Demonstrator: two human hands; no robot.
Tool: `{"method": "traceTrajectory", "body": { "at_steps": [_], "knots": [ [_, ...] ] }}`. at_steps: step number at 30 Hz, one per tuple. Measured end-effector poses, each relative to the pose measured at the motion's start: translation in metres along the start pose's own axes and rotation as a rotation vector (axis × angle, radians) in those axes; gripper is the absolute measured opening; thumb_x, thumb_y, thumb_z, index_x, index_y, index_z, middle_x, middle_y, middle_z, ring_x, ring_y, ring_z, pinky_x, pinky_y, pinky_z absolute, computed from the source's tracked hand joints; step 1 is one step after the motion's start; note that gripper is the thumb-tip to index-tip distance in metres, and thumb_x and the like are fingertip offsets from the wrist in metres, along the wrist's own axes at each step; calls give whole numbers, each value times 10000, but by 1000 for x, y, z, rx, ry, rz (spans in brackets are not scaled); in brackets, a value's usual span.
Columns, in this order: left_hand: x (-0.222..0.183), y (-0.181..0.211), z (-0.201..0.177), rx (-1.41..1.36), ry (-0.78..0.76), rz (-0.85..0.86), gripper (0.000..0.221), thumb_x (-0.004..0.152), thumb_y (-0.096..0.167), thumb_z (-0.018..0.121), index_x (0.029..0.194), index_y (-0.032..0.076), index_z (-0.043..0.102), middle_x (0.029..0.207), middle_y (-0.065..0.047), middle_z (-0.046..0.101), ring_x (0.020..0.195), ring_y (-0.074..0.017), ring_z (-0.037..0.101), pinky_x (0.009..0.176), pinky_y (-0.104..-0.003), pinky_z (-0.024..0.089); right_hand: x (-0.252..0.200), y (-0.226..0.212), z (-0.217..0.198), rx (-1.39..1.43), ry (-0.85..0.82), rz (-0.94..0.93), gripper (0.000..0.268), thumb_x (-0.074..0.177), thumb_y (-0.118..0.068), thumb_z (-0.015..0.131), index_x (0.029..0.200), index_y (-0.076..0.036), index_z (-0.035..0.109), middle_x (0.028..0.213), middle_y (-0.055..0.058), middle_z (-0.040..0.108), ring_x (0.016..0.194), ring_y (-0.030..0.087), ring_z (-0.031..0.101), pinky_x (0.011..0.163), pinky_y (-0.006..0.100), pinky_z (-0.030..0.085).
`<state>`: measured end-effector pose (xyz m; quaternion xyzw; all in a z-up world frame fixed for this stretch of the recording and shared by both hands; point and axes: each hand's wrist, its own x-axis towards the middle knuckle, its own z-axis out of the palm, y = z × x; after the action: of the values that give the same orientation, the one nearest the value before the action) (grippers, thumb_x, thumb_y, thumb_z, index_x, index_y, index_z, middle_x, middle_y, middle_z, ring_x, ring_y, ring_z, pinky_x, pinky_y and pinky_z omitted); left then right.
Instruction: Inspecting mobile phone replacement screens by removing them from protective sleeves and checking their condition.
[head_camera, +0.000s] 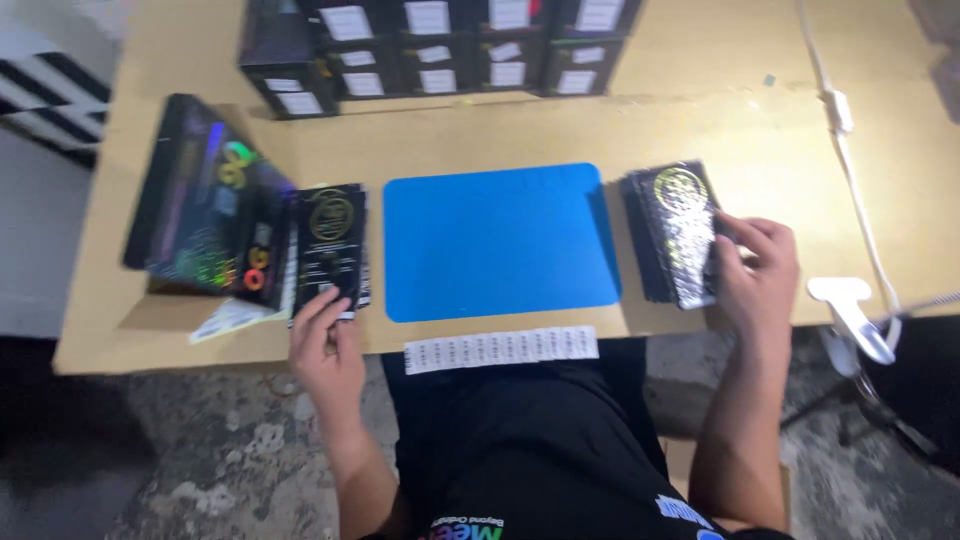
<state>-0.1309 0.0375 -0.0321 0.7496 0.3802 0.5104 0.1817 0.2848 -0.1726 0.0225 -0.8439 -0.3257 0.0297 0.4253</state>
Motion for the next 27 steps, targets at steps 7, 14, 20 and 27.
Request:
{"method": "traceTrajectory", "body": {
  "at_steps": [7, 14, 20, 27],
  "knots": [
    [-4, -9, -7, -140, 95, 71, 262, 1000, 248, 611, 1105, 18, 679, 1244, -157, 612, 1181, -303, 621, 1016, -455, 551, -7, -13, -4, -5, -28, -17, 324, 1111, -182, 605, 1376, -22, 700, 1286, 196, 580, 1170, 322, 572, 917, 455, 519],
    [-11, -18, -2, -254, 257, -33, 98, 1007, 91, 647, 1049, 13, 689, 1046, -134, 684, 989, -237, 682, 888, -346, 585, -10, -19, -4, -28, -80, -2, 401, 1080, -172, 642, 1442, -3, 659, 1369, 216, 563, 1232, 359, 543, 900, 497, 504],
    [-15, -22, -5, -403, 247, -114, 53, 998, 73, 657, 1041, 43, 663, 1053, -124, 668, 958, -185, 658, 694, -235, 512, -7, -15, -2, -27, -86, -3, 438, 1046, -169, 629, 1454, -11, 645, 1376, 210, 563, 1240, 345, 529, 903, 475, 503],
    [-16, -24, 0, -551, 254, -82, 69, 997, 134, 664, 992, 109, 600, 1035, -141, 629, 840, -140, 583, 616, -214, 393, -4, -13, 2, -17, -63, -6, 426, 1039, -187, 619, 1434, -33, 668, 1350, 183, 579, 1184, 317, 548, 860, 450, 499]
  ]
}}
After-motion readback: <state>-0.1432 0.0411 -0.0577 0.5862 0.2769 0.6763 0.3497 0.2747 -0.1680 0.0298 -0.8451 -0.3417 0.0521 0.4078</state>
